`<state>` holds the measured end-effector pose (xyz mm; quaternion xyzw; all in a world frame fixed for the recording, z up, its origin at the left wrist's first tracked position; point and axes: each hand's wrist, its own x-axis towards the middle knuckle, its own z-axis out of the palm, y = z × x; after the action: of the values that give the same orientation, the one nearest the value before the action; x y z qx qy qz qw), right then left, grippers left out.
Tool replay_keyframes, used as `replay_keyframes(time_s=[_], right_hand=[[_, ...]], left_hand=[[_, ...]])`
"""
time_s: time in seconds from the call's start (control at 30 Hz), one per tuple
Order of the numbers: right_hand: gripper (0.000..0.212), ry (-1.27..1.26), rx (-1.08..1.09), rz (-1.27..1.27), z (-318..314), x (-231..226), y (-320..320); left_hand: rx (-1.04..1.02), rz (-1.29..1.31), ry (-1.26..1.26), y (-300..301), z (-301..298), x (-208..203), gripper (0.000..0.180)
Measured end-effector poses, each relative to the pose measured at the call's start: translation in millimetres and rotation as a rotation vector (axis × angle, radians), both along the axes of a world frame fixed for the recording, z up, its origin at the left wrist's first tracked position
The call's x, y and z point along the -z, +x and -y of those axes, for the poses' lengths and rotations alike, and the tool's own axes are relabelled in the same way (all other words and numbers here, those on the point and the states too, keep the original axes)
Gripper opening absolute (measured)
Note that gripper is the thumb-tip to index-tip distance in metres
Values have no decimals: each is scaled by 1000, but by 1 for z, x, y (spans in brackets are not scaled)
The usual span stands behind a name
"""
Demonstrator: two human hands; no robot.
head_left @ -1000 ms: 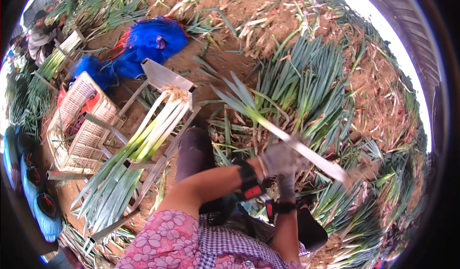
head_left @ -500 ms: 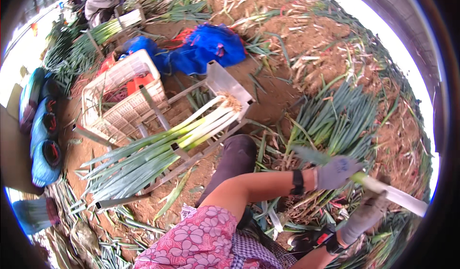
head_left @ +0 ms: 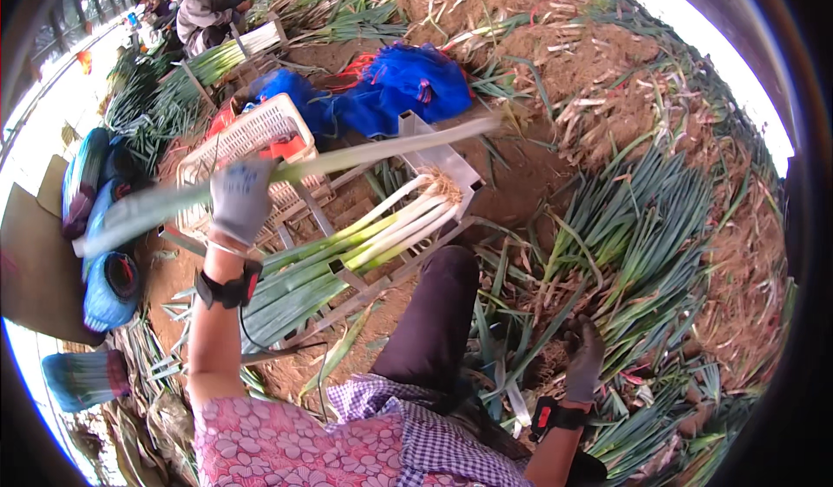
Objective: The person picks up leeks from a pile, peels away the outer layers by hand, and places the cleaned leeks onto a metal stand. After gathering a group of leeks on the stand, the person aligns them and moves them aside.
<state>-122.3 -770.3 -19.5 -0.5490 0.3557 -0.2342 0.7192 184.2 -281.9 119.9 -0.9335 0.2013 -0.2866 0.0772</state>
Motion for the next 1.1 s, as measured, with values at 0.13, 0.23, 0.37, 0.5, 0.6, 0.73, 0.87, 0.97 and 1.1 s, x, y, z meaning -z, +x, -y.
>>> replay_keyframes(time_s=[0.13,0.23,0.37,0.5,0.6,0.73,0.87,0.97,1.1], right_hand=[[24,13,-1,-95,-2,21,7],[22,51,34,-147,-2,13,9],[22,-11,37,-190,-4,17,-4],[20,-6,57,-246,-11,26,-25],[17,56,67,-272,-16,39,-30],[16,121,18,-301,-26,51,-24],[18,134,-57,-333,-36,67,-12],[22,116,-149,-381,-44,62,15],[22,43,-275,-425,-53,50,43]], left_hand=[[-415,-527,-25,17,-54,128,25],[-405,-540,-54,30,-53,214,26],[-339,-580,85,57,-42,287,21],[-223,-798,-65,95,-63,294,17],[-229,-871,-53,110,-77,292,22],[-25,-1148,135,108,-72,289,40],[198,-1255,90,105,-63,260,40],[123,-1290,4,109,-73,260,46],[168,-1191,-86,120,-84,249,41]])
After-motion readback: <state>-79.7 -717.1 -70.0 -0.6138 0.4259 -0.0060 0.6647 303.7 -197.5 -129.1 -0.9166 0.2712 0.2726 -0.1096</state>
